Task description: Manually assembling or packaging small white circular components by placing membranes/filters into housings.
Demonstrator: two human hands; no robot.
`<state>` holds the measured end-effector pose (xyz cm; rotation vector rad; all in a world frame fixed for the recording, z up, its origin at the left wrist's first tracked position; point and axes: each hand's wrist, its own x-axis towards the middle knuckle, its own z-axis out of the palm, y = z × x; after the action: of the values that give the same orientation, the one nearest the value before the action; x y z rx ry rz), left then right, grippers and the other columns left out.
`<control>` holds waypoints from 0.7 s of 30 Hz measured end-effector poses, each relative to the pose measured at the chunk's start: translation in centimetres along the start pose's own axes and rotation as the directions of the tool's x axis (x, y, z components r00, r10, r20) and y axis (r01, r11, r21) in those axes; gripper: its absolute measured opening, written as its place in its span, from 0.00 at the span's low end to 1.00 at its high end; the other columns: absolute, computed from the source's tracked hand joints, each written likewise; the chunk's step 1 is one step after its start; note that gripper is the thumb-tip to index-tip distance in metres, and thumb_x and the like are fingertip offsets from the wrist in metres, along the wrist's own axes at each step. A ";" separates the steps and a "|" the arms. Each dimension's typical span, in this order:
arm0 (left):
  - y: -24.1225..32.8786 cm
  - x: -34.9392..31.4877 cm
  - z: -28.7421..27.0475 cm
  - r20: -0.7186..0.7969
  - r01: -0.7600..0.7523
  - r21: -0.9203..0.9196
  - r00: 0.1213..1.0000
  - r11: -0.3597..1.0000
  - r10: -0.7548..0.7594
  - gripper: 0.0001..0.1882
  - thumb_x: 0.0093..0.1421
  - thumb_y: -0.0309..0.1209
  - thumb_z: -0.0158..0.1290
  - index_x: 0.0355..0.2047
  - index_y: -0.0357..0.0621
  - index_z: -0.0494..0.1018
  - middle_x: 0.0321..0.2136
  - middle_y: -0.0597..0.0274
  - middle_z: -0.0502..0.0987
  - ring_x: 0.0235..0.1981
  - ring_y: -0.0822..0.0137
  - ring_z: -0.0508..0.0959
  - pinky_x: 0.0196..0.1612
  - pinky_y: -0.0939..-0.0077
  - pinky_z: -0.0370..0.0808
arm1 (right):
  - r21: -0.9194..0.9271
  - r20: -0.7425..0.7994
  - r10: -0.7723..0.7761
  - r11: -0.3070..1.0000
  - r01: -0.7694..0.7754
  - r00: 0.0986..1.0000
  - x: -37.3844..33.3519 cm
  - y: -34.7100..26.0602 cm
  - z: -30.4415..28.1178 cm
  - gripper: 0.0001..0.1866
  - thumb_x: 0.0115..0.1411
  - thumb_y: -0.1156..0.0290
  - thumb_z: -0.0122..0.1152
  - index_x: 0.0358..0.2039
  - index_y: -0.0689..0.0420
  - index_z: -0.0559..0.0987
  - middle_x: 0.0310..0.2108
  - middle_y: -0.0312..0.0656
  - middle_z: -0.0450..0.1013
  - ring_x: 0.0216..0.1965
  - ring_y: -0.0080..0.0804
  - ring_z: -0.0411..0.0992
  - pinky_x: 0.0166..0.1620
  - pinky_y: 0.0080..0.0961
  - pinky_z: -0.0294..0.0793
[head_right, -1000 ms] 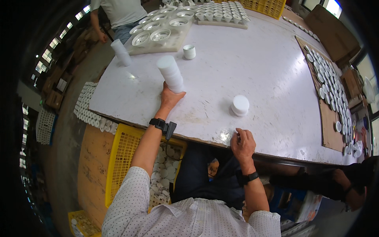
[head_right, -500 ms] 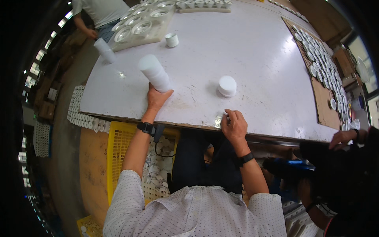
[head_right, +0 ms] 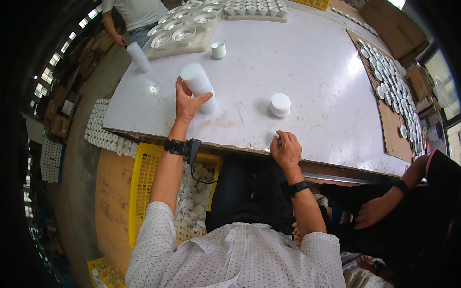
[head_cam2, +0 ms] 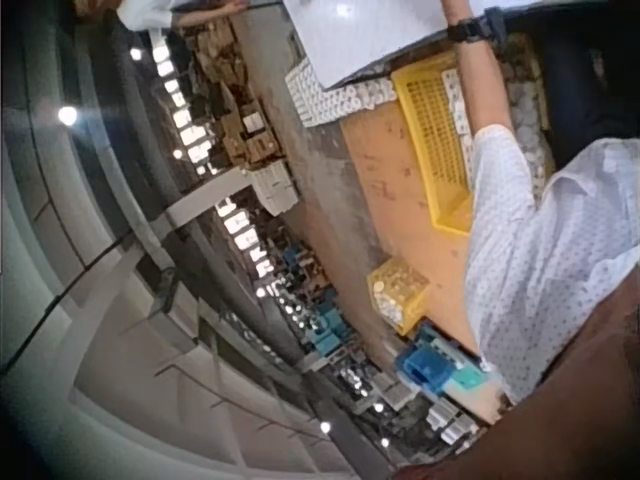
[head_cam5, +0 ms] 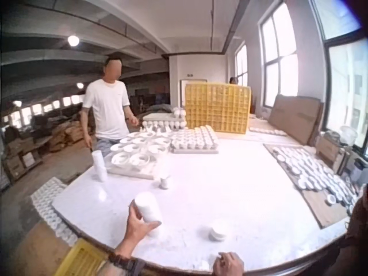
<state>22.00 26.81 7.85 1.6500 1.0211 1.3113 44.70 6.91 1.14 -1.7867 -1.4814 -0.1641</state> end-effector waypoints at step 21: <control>0.1 -0.1 1.2 -0.082 0.002 0.243 0.997 0.970 0.018 0.40 0.38 0.30 0.64 0.51 0.39 0.55 0.42 0.47 0.70 0.42 0.53 0.74 0.45 0.63 0.72 | -0.017 -0.015 -0.011 1.000 0.011 1.000 0.3 -0.4 -0.2 0.08 0.45 0.77 0.58 0.29 0.58 0.75 0.20 0.41 0.69 0.23 0.35 0.68 0.26 0.29 0.69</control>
<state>23.17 26.53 7.68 1.7930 1.2688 1.3107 44.55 7.05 1.63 -1.7875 -1.4836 -0.1956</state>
